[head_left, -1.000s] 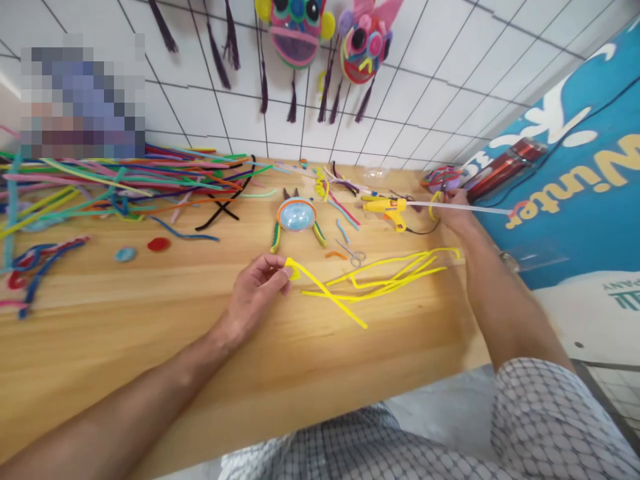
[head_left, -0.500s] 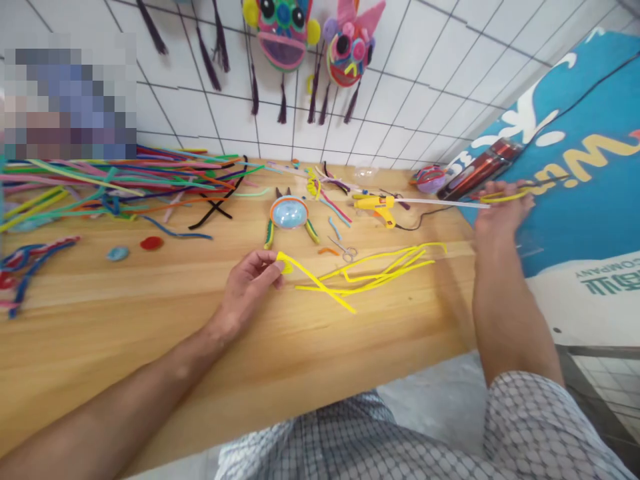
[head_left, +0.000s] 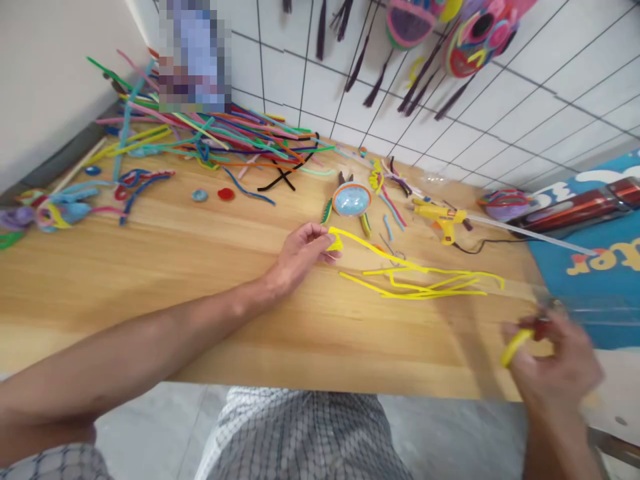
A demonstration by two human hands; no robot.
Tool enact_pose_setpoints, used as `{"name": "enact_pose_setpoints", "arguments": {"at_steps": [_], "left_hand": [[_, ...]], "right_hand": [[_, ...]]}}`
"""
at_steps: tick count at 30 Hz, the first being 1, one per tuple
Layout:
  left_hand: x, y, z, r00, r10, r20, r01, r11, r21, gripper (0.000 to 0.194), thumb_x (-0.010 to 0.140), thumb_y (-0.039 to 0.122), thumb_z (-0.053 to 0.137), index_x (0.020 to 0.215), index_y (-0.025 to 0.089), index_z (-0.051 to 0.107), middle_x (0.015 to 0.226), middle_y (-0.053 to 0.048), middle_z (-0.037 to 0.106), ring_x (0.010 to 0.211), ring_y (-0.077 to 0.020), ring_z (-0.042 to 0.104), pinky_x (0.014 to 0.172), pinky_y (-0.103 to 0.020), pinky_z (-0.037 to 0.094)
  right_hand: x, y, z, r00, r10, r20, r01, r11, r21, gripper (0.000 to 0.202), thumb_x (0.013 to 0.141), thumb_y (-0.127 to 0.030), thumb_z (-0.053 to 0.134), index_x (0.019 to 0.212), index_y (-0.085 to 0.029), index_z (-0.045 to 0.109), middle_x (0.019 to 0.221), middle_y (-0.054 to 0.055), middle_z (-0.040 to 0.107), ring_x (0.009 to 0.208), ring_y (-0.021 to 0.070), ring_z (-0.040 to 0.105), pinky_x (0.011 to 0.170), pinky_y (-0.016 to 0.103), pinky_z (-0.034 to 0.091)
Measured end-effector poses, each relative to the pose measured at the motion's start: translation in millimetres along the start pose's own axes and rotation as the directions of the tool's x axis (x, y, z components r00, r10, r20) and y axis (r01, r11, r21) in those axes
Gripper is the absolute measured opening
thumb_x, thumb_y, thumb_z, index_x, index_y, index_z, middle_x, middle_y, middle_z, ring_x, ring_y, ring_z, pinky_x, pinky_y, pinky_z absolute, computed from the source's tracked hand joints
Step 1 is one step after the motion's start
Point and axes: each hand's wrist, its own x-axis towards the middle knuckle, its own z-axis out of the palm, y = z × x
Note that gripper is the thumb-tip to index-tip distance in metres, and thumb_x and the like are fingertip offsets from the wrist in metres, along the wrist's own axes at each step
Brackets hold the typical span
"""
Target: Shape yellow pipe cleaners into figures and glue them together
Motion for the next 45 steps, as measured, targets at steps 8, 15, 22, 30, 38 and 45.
{"name": "enact_pose_setpoints", "arguments": {"at_steps": [8, 15, 22, 30, 38, 45], "left_hand": [[-6.6, -5.3, 0.9, 0.993, 0.012, 0.120, -0.018, 0.999, 0.049, 0.039, 0.071, 0.035, 0.094, 0.089, 0.016, 0.064, 0.081, 0.001, 0.073, 0.066, -0.0155, 0.076, 0.063, -0.027, 0.063], [-6.4, -6.6, 1.1, 0.987, 0.016, 0.159, -0.020, 1.000, 0.021, 0.039, 0.074, 0.034, 0.093, 0.090, 0.016, 0.062, 0.082, 0.002, 0.071, 0.064, -0.0142, 0.076, 0.063, -0.026, 0.063], [-5.2, -9.5, 1.2, 0.983, 0.031, 0.180, -0.041, 0.998, 0.057, 0.034, 0.080, 0.031, 0.089, 0.089, 0.016, 0.061, 0.086, 0.001, 0.072, 0.065, -0.0123, 0.076, 0.064, -0.024, 0.062], [-7.3, -14.0, 1.4, 0.979, 0.089, 0.185, -0.110, 0.988, 0.108, 0.032, 0.079, 0.038, 0.088, 0.089, 0.017, 0.066, 0.086, -0.001, 0.073, 0.068, -0.0130, 0.074, 0.068, -0.027, 0.063], [-7.3, -11.6, 1.0, 0.980, 0.070, 0.184, -0.094, 0.987, 0.127, 0.030, 0.076, 0.036, 0.089, 0.086, 0.016, 0.068, 0.084, -0.001, 0.074, 0.066, -0.0127, 0.073, 0.068, -0.028, 0.064], [-6.8, -12.8, 2.1, 0.982, 0.075, 0.172, -0.097, 0.988, 0.120, 0.034, 0.075, 0.038, 0.091, 0.082, 0.016, 0.066, 0.078, 0.000, 0.073, 0.064, -0.0122, 0.072, 0.066, -0.026, 0.061]], "right_hand": [[34.1, -148.3, 45.9, 0.822, -0.566, 0.066, 0.551, 0.819, 0.159, 0.041, 0.095, -0.029, 0.070, 0.134, -0.021, 0.064, 0.108, 0.010, 0.076, 0.091, 0.0265, 0.076, 0.079, 0.036, 0.060], [60.3, -196.5, 81.0, 0.768, -0.637, 0.071, 0.616, 0.764, 0.191, 0.036, 0.091, -0.027, 0.068, 0.126, -0.019, 0.069, 0.100, 0.009, 0.075, 0.090, 0.0260, 0.072, 0.080, 0.035, 0.056], [66.6, -211.6, 80.9, 0.751, -0.661, 0.003, 0.644, 0.734, 0.216, 0.034, 0.092, -0.024, 0.065, 0.125, -0.018, 0.069, 0.101, 0.009, 0.075, 0.089, 0.0248, 0.071, 0.080, 0.034, 0.055], [64.9, -214.0, 82.4, 0.756, -0.654, 0.031, 0.633, 0.743, 0.217, 0.038, 0.091, -0.024, 0.066, 0.129, -0.021, 0.070, 0.099, 0.009, 0.074, 0.087, 0.0260, 0.069, 0.081, 0.036, 0.055], [63.1, -215.8, 83.1, 0.762, -0.647, -0.017, 0.634, 0.741, 0.221, 0.034, 0.091, -0.023, 0.065, 0.124, -0.019, 0.071, 0.095, 0.008, 0.073, 0.084, 0.0247, 0.068, 0.077, 0.034, 0.054], [60.8, -215.0, 83.5, 0.770, -0.637, 0.018, 0.613, 0.748, 0.254, 0.034, 0.092, -0.020, 0.063, 0.125, -0.021, 0.070, 0.097, 0.008, 0.073, 0.088, 0.0253, 0.069, 0.078, 0.035, 0.053]]}}
